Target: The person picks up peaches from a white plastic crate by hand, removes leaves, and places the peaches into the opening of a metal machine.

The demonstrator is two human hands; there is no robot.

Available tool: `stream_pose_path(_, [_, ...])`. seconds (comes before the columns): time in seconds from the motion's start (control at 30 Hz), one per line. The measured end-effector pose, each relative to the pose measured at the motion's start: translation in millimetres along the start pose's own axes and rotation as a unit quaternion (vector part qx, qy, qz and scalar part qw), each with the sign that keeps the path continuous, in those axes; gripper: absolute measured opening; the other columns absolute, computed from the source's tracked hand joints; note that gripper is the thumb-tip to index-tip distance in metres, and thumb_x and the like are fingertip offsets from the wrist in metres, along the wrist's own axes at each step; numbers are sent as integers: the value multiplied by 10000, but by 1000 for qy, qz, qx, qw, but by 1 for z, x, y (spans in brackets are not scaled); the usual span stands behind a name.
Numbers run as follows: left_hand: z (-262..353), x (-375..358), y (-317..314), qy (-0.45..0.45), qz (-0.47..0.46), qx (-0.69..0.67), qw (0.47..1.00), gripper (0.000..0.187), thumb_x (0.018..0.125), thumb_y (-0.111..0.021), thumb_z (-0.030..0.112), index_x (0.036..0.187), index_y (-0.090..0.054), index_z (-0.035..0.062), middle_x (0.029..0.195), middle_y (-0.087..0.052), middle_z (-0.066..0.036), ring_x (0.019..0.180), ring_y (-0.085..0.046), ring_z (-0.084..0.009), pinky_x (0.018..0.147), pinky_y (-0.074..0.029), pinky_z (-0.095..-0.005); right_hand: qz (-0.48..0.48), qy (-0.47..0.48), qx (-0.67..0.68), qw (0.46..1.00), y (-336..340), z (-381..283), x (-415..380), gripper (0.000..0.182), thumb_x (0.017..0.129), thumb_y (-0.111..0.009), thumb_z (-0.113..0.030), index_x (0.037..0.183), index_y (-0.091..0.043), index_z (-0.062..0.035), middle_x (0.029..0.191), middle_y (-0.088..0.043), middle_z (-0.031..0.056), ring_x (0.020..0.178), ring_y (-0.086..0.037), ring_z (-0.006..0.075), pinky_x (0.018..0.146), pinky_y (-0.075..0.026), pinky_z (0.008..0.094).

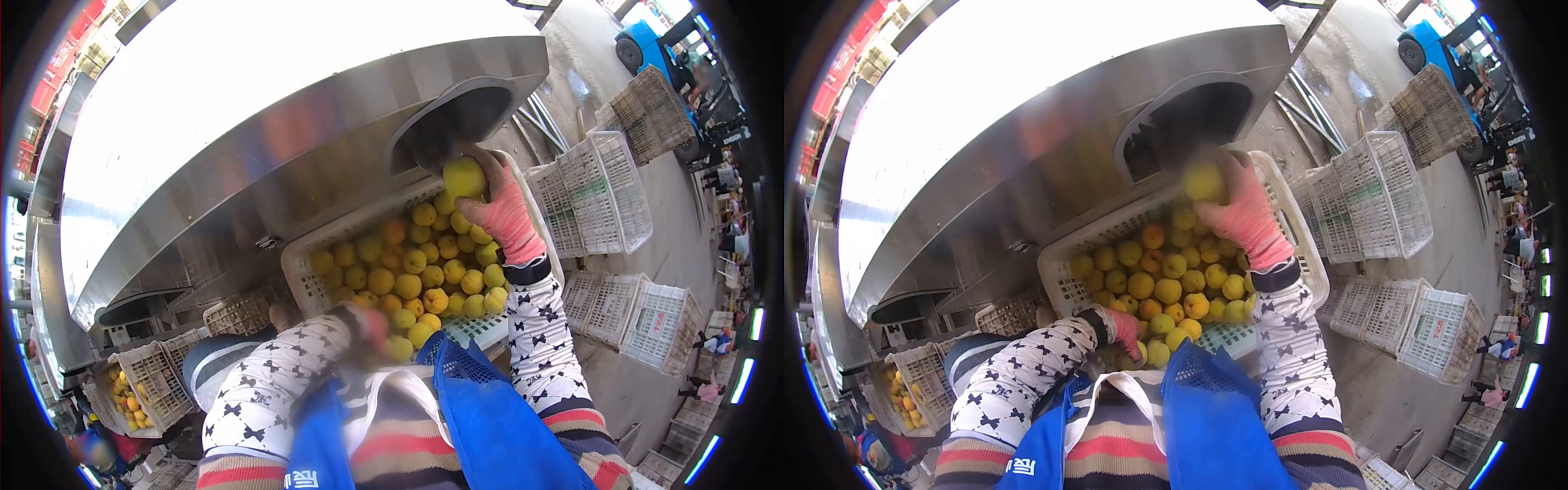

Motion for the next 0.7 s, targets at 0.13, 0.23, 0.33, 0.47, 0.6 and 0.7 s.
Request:
stream_pose_path(0.13, [-18,-61,47,-159,113,-308,931,680,818,-728,505,1305,-601,47,1257,-635,-126,1139,-606,-229,981,-459,-338,4,51,-287,956,-21,-3,40,712,749,-761,-246,1398,-491,-134,1302,-516,206,1238,-477,400,1052,-430,430])
stream_pose_path(0.23, [-16,-80,69,-257,135,-592,752,609,874,-721,382,1349,-564,36,1339,-574,-133,1217,-560,-230,1022,-449,-337,-5,-15,-311,950,-23,-9,43,787,712,-804,-212,1421,-470,-140,1340,-490,231,1244,-486,425,1031,-453,451])
stream_pose_path(0.33, [-23,-79,69,-336,73,-736,584,527,932,-660,332,1335,-543,13,1272,-600,-150,1101,-614,-239,929,-517,-355,12,-53,-268,962,-24,-7,40,800,687,-825,-246,1398,-484,-111,1333,-497,228,1220,-508,420,1013,-464,453])
stream_pose_path(0.47, [5,-105,93,-462,162,-714,501,556,960,-578,465,1275,-565,8,1141,-667,-162,885,-694,-249,802,-570,-364,28,-33,-318,947,-24,-24,43,752,665,-833,-273,1317,-526,-59,1281,-528,218,1171,-537,408,987,-476,451])
stream_pose_path(0.6, [12,-111,103,-482,237,-718,442,576,960,-561,495,1265,-562,6,1135,-668,-169,875,-696,-261,795,-571,-364,68,-91,-336,935,-31,-30,55,676,649,-847,-257,1217,-566,-21,1198,-564,205,1090,-572,398,946,-490,446])
stream_pose_path(0.7, [2,-93,100,-458,229,-736,443,564,972,-549,497,1284,-553,28,1150,-654,-113,957,-663,-202,820,-548,-333,212,0,-410,887,-56,3,90,637,673,-853,-280,1174,-574,-4,1166,-580,198,1029,-598,363,900,-502,417])
Point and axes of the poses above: each hand's wrist, its own x-axis towards the middle knuckle, its own y-axis out of the back of the hand, z = x × y, the point moved 4 cm from there along x, towards the middle knuckle
